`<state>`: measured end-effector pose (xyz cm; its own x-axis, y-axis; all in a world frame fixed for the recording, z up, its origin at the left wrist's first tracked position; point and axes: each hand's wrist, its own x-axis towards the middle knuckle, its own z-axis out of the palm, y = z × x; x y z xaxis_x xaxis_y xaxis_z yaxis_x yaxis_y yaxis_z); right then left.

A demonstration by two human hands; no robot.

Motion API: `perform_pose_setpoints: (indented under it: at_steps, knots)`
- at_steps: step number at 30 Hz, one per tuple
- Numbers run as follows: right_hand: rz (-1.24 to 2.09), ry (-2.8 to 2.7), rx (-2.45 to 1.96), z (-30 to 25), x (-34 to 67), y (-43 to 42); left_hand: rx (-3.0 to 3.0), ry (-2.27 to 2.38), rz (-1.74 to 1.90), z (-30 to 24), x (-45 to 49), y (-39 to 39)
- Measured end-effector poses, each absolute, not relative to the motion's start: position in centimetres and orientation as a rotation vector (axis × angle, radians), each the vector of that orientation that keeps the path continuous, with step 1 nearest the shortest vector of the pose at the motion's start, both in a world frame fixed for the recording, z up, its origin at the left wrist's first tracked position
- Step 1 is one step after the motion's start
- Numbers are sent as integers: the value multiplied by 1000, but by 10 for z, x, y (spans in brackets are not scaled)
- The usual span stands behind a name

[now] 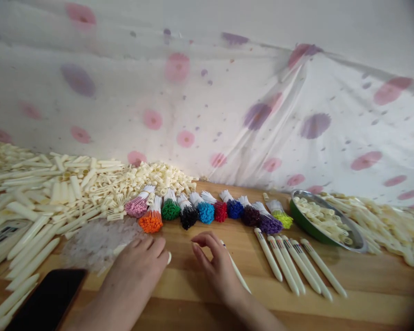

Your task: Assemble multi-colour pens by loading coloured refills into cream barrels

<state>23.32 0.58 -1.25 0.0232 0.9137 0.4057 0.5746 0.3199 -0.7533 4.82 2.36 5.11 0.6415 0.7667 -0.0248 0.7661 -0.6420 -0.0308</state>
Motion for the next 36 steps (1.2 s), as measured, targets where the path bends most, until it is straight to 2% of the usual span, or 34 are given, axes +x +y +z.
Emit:
perform_pose_setpoints:
  at_steps: [10, 15, 21, 28, 32, 36]
  knots:
    - [388, -1726, -1494, 8, 238, 34, -2852, -1540, 129, 42, 40, 17]
    - [357, -1793, -1589, 20, 222, 69, -2847, -1693, -186, 30, 28, 14]
    - [407, -1859, -1656, 39, 200, 95, -2869, -1798, -359, 19, 14, 12]
    - [880, -2014, -1441, 31, 195, 23, -2929, -1926, -805, 10, 4, 11]
    - [1368, -1592, -1164, 11, 197, 1, -2973, -2117, -1055, 2, 7, 7]
    - [1502, -1295, -1088, 3, 200, 7, -2962, -2236, -1257, -4, 11, 4]
